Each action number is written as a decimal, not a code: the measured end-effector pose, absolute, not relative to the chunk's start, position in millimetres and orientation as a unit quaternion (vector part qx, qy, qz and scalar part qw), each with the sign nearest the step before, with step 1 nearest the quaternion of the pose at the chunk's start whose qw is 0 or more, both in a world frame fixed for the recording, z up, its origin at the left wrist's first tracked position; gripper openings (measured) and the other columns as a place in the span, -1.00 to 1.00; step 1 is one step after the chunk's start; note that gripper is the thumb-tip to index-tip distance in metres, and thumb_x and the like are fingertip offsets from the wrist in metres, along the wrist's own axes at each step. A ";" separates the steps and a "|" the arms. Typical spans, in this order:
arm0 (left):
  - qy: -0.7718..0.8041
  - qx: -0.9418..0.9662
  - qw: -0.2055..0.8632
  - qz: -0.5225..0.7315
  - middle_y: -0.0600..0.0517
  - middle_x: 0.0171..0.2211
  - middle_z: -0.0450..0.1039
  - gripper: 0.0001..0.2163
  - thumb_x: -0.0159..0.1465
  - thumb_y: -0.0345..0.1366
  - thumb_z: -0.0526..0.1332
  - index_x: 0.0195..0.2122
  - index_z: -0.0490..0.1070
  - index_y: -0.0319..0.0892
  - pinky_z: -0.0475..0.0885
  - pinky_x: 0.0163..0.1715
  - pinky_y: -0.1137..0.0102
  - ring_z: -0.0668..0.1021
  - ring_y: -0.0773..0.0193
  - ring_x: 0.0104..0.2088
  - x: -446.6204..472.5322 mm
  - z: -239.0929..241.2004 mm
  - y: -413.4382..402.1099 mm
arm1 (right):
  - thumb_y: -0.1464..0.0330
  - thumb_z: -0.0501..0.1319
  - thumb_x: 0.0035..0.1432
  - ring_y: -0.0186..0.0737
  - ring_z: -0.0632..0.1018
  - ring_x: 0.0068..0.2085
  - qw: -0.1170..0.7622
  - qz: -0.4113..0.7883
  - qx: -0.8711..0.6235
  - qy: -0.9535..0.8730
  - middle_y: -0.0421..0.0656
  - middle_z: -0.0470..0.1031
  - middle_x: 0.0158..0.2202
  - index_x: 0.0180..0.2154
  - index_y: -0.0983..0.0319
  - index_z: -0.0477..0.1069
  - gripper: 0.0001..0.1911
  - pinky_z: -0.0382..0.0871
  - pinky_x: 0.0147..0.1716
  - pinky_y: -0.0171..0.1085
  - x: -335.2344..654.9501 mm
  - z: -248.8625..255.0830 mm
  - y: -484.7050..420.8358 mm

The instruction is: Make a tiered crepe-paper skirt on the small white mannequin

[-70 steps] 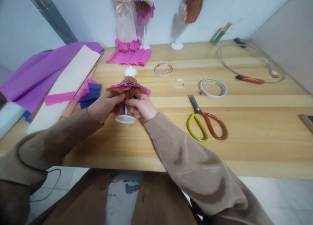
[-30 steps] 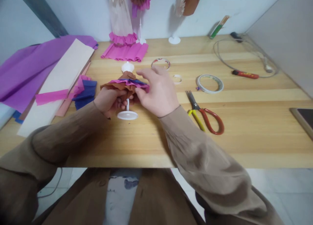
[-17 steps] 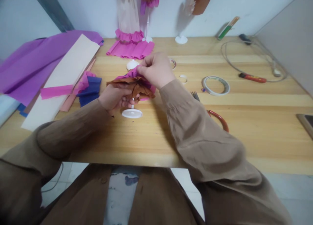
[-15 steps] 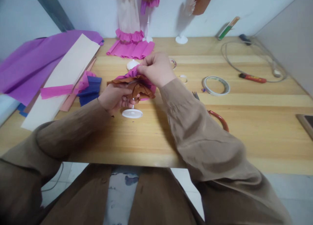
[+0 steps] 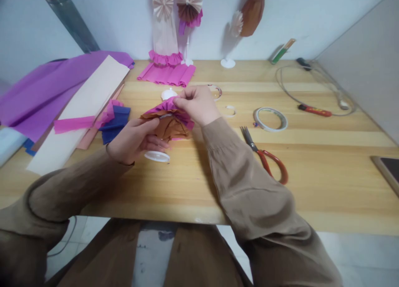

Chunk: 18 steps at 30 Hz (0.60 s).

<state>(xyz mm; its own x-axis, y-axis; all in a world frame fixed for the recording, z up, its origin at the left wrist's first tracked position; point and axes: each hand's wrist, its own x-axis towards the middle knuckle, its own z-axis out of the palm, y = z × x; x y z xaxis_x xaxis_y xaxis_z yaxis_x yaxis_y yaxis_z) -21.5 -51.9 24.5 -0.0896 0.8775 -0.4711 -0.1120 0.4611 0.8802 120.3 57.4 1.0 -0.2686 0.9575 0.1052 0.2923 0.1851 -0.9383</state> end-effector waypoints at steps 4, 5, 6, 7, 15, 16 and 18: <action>0.666 0.554 0.363 0.342 0.06 -0.68 0.30 -0.70 0.27 -0.25 0.24 -0.61 0.34 -0.18 0.28 -0.55 0.48 0.45 0.31 -0.58 -30.7 24.4 -60.6 | 0.43 0.35 -0.08 -0.36 0.31 -0.54 0.382 0.452 -0.456 -0.665 -0.24 0.39 -0.64 -0.63 0.19 0.42 -0.82 0.21 -0.55 -0.31 121.3 -0.4 59.4; 0.675 0.605 0.273 0.323 0.07 -0.67 0.29 -0.70 0.25 -0.23 0.26 -0.62 0.33 -0.17 0.24 -0.54 0.46 0.42 0.31 -0.57 -32.8 23.6 -62.8 | 0.43 0.35 -0.07 -0.36 0.32 -0.54 0.378 0.457 -0.450 -0.667 -0.24 0.38 -0.65 -0.63 0.19 0.41 -0.81 0.22 -0.54 -0.31 121.3 0.0 59.1; 0.678 0.642 0.184 0.308 0.06 -0.64 0.30 -0.72 0.24 -0.22 0.26 -0.59 0.36 -0.16 0.22 -0.51 0.43 0.40 0.30 -0.54 -34.7 22.5 -64.6 | 0.44 0.34 -0.06 -0.36 0.32 -0.55 0.372 0.462 -0.446 -0.670 -0.25 0.37 -0.65 -0.65 0.19 0.40 -0.79 0.22 -0.53 -0.30 121.2 0.5 58.7; 0.675 0.668 0.105 0.297 0.05 -0.61 0.32 -0.75 0.24 -0.21 0.25 -0.55 0.38 -0.16 0.21 -0.48 0.40 0.40 0.27 -0.51 -36.3 21.1 -65.9 | 0.45 0.33 -0.05 -0.37 0.31 -0.56 0.369 0.464 -0.442 -0.673 -0.26 0.35 -0.66 -0.66 0.20 0.39 -0.77 0.22 -0.53 -0.30 121.1 1.1 58.3; 0.542 0.776 -0.171 0.274 -0.08 -0.29 0.48 -0.89 0.36 -0.25 0.17 -0.26 0.45 -0.13 0.36 -0.22 0.23 0.43 0.11 -0.23 -42.9 11.4 -60.1 | 0.51 0.31 -0.03 -0.39 0.29 -0.56 0.355 0.467 -0.436 -0.682 -0.27 0.34 -0.66 -0.68 0.20 0.37 -0.73 0.20 -0.50 -0.30 117.7 2.3 57.1; 0.533 0.782 -0.189 0.263 -0.09 -0.24 0.48 -0.89 0.36 -0.25 0.19 -0.18 0.46 -0.13 0.36 -0.20 0.22 0.43 0.09 -0.20 -42.8 10.8 -56.8 | 0.50 0.30 -0.02 -0.39 0.29 -0.56 0.352 0.470 -0.432 -0.684 -0.27 0.34 -0.66 -0.69 0.20 0.36 -0.72 0.19 -0.50 -0.30 116.9 2.0 57.0; 0.524 0.795 -0.209 0.223 -0.10 -0.22 0.48 -0.86 0.38 -0.27 0.16 -0.13 0.47 -0.13 0.33 -0.23 0.21 0.43 0.08 -0.19 -42.9 9.5 -47.8 | 0.50 0.29 -0.01 -0.38 0.31 -0.56 0.349 0.474 -0.427 -0.686 -0.26 0.36 -0.65 -0.68 0.21 0.36 -0.73 0.20 -0.49 -0.29 115.5 1.6 56.5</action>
<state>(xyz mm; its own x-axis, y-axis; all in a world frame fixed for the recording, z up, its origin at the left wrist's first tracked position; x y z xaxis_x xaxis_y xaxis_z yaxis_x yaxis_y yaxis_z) -42.9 -47.8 9.5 0.3512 0.7401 0.5734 0.9266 -0.3627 -0.0994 115.5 56.5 1.6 -0.3918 0.9171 0.0735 0.2550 0.1850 -0.9491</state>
